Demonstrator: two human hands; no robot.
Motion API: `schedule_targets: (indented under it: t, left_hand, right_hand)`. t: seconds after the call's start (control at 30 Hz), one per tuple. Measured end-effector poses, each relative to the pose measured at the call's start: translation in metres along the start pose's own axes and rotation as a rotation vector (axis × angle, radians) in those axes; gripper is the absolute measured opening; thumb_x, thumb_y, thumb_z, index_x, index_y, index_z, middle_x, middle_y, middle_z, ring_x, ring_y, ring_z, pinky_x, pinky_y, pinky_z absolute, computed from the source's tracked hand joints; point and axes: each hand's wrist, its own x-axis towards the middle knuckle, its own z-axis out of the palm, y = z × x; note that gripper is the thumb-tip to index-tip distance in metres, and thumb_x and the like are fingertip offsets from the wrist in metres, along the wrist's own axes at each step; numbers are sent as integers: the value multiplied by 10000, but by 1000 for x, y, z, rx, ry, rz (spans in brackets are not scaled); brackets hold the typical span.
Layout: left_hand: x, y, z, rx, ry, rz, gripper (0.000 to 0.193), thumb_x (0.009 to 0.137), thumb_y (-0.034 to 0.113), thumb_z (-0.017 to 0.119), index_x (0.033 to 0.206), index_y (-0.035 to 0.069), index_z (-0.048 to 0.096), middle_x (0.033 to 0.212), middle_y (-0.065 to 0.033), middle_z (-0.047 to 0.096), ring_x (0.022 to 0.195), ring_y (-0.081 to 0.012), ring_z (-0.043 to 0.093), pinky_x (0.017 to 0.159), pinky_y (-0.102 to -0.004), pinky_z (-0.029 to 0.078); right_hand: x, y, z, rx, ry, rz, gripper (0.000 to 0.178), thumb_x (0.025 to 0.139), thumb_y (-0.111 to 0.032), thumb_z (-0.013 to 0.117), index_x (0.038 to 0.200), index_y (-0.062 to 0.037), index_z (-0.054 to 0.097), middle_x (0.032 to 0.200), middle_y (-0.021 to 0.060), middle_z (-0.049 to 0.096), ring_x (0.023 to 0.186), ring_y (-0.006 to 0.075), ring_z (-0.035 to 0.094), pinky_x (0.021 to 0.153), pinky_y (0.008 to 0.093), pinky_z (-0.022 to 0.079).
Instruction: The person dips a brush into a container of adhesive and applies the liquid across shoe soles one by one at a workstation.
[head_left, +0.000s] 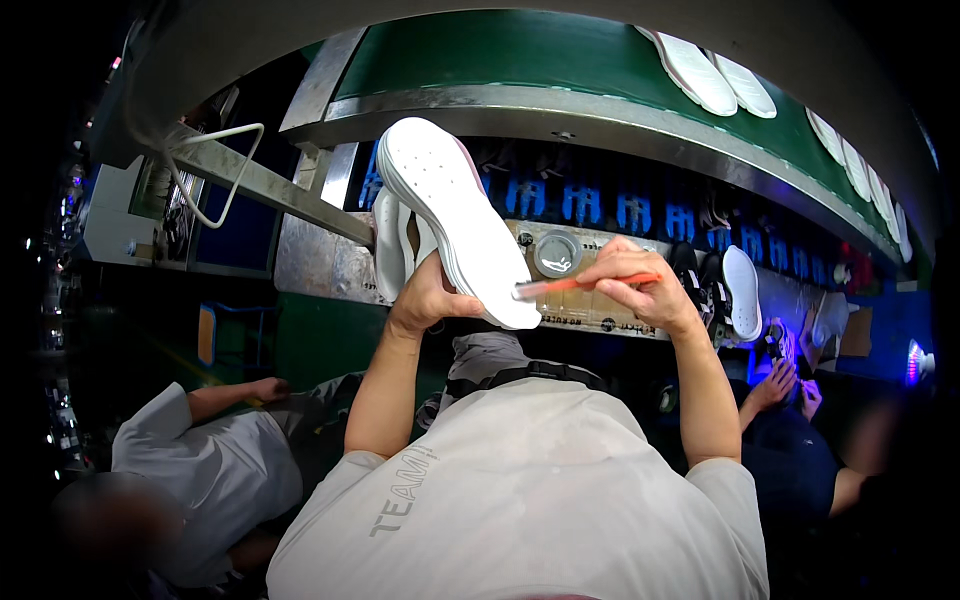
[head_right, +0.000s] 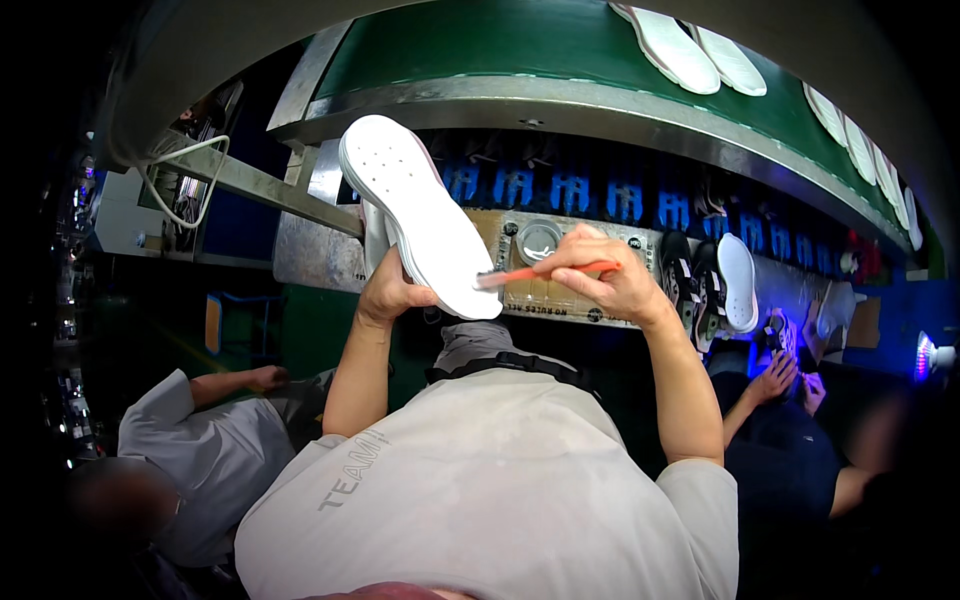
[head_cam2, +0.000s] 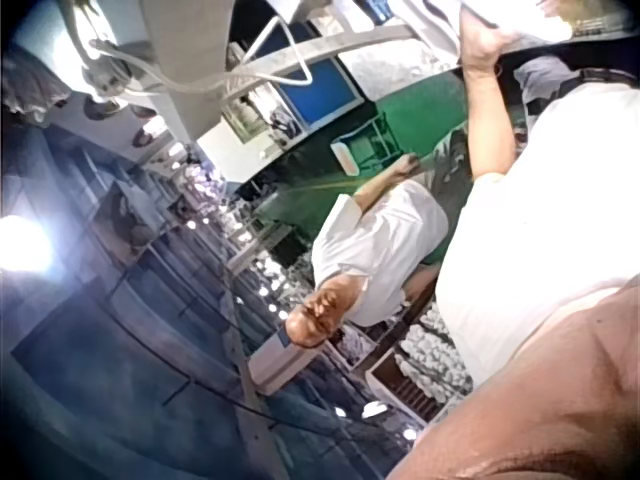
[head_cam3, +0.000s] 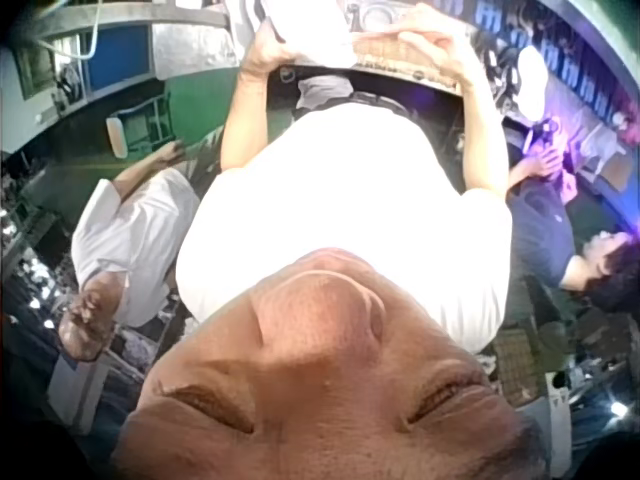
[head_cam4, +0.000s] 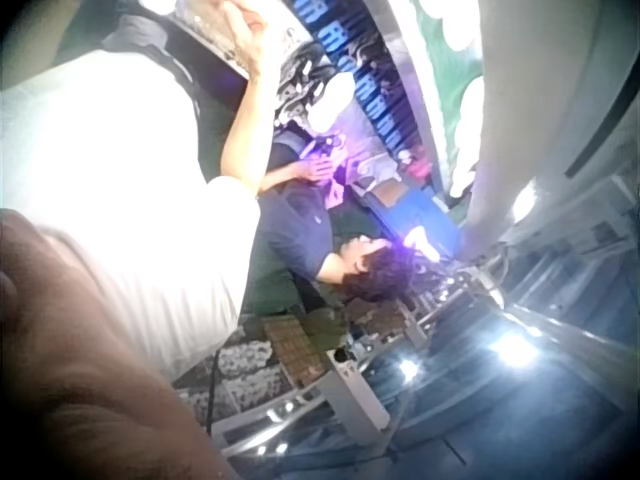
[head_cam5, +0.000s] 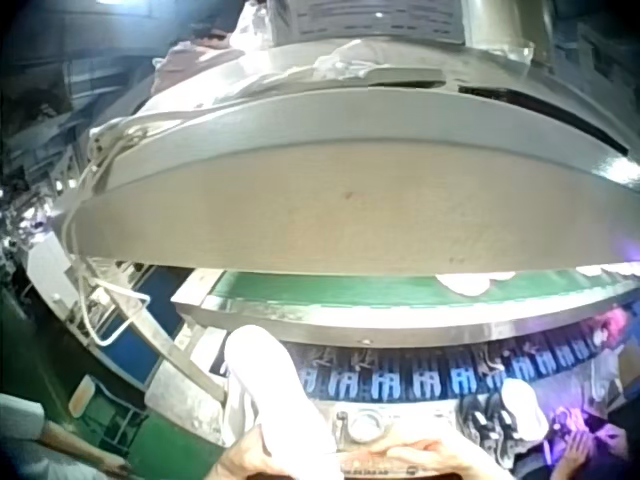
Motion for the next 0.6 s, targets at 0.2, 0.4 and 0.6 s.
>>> schedule_targets:
  t: [0.2, 0.4, 0.6]
  left_hand:
    - [4, 12, 9, 30, 9, 64, 972, 637, 271, 890, 1442, -68, 463, 1334, -169, 609, 1247, -280, 599, 1104, -376, 452]
    - [5, 28, 15, 218, 153, 262, 866, 694, 190, 869, 1433, -25, 472, 1345, -161, 590, 1247, -289, 589, 1098, -394, 460]
    - [10, 33, 25, 801, 217, 683, 1255, 693, 237, 937, 1613, 106, 92, 1512, -215, 412, 1415, -358, 443, 1173, -499, 396]
  right_hand:
    - [9, 5, 1, -44, 108, -47, 183, 921, -114, 741, 1085, -47, 787, 1030, 62, 780, 909, 218, 635, 855, 350, 520]
    - [-5, 6, 0, -34, 102, 16, 183, 928, -100, 719, 1086, -44, 790, 947, 54, 781, 895, 206, 638, 833, 328, 521]
    - [-13, -8, 24, 171, 235, 174, 206, 991, -114, 643, 1097, -3, 781, 888, 72, 777, 899, 166, 628, 836, 313, 517]
